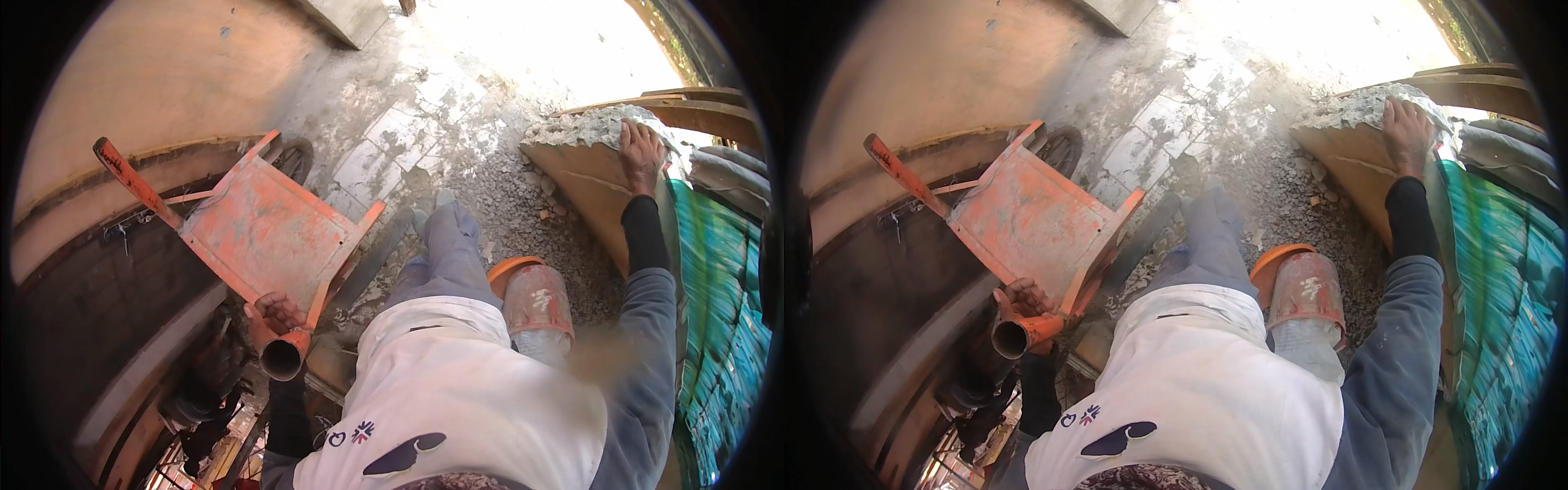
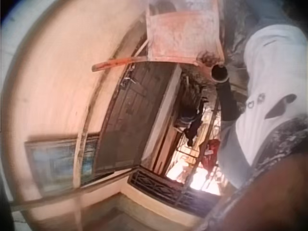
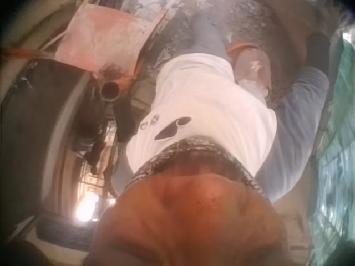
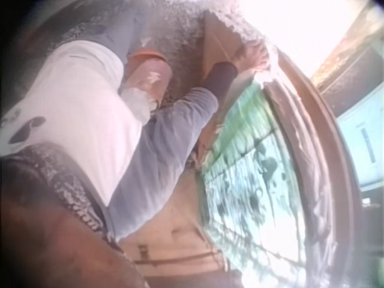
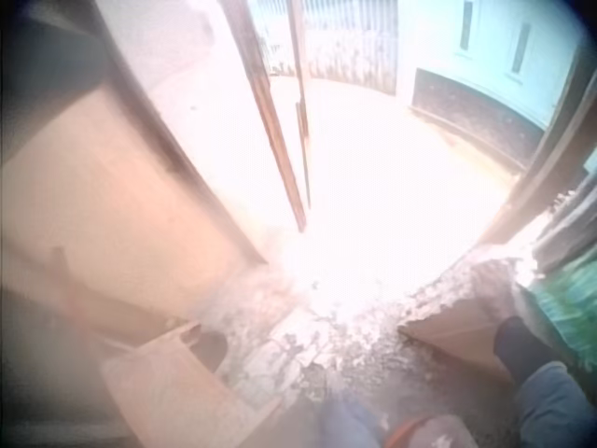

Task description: The person pushes an empty wheelbarrow through a narrow alleyway to a large pile of sand. They then use a shovel to scoop sand from the pile and load it into the wheelbarrow.

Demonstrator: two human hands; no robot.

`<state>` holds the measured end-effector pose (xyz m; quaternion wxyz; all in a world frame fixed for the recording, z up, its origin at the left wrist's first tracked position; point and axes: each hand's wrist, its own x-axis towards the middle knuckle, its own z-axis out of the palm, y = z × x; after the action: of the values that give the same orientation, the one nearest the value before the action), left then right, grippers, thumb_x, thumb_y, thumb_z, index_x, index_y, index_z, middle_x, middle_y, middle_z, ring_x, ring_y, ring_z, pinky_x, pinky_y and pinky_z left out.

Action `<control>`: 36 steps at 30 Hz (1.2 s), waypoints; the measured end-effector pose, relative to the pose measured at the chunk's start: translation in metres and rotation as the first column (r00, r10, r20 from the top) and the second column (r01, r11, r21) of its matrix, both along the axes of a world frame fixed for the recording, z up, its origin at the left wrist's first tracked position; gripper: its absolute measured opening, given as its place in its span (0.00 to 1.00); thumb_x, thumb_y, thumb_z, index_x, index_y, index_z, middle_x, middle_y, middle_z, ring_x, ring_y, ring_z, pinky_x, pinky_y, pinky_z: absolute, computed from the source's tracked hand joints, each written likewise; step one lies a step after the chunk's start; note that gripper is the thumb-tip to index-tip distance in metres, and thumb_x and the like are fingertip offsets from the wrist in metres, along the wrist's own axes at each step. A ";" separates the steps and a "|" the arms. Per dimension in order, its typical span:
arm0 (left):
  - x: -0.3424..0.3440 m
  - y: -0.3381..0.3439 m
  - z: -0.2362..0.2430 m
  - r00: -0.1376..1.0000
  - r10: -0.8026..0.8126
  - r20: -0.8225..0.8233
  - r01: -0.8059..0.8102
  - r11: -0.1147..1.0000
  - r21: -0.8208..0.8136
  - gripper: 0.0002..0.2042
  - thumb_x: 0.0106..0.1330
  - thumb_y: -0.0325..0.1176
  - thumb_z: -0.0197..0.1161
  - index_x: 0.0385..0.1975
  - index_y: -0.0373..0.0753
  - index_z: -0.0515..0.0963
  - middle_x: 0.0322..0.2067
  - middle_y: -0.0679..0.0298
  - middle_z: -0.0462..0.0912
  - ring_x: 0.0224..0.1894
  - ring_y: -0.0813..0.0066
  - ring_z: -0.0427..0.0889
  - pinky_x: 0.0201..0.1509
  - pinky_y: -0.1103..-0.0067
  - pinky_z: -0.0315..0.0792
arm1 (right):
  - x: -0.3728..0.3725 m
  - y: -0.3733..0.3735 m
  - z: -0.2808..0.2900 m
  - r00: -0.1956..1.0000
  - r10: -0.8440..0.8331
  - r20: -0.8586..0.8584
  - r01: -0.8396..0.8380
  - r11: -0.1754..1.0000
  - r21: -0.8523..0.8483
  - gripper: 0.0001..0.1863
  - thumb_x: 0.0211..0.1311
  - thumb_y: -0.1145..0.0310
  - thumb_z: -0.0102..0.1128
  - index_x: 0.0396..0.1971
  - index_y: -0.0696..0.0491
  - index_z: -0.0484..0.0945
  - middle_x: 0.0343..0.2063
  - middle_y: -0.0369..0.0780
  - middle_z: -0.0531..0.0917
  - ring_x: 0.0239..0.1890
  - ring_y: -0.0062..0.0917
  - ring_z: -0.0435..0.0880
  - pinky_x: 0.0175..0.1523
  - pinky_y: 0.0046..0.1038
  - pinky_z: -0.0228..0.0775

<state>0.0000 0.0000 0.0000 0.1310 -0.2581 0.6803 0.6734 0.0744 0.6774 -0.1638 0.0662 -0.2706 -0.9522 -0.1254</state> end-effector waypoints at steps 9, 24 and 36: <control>0.001 0.000 0.011 0.999 -0.035 0.016 0.037 0.992 -0.117 0.31 0.68 0.63 0.45 0.42 0.33 0.71 0.17 0.65 0.74 0.15 0.74 0.76 0.24 0.75 0.77 | -0.001 -0.007 0.001 1.000 -0.006 -0.018 0.007 1.000 0.006 0.17 0.70 0.52 0.42 0.47 0.40 0.78 0.45 0.32 0.80 0.55 0.30 0.72 0.60 0.39 0.59; 0.003 0.004 0.008 0.995 -0.079 0.055 0.084 0.991 -0.104 0.27 0.71 0.57 0.45 0.41 0.33 0.71 0.19 0.66 0.73 0.18 0.77 0.75 0.23 0.77 0.75 | 0.003 0.004 -0.006 1.000 -0.002 0.012 0.002 0.999 0.033 0.19 0.72 0.52 0.41 0.50 0.41 0.78 0.47 0.33 0.80 0.56 0.30 0.72 0.60 0.37 0.60; -0.008 0.004 0.005 0.974 -0.209 0.084 0.218 0.971 -0.104 0.24 0.70 0.52 0.51 0.43 0.32 0.73 0.21 0.64 0.75 0.17 0.78 0.75 0.19 0.80 0.73 | -0.001 0.000 0.006 0.999 0.002 -0.034 -0.002 1.000 0.023 0.17 0.70 0.54 0.43 0.46 0.43 0.79 0.45 0.33 0.80 0.54 0.30 0.73 0.59 0.38 0.60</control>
<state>-0.0078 0.0037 0.0053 0.2126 -0.2146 0.7357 0.6062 0.0732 0.6771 -0.1579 0.0858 -0.2710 -0.9497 -0.1315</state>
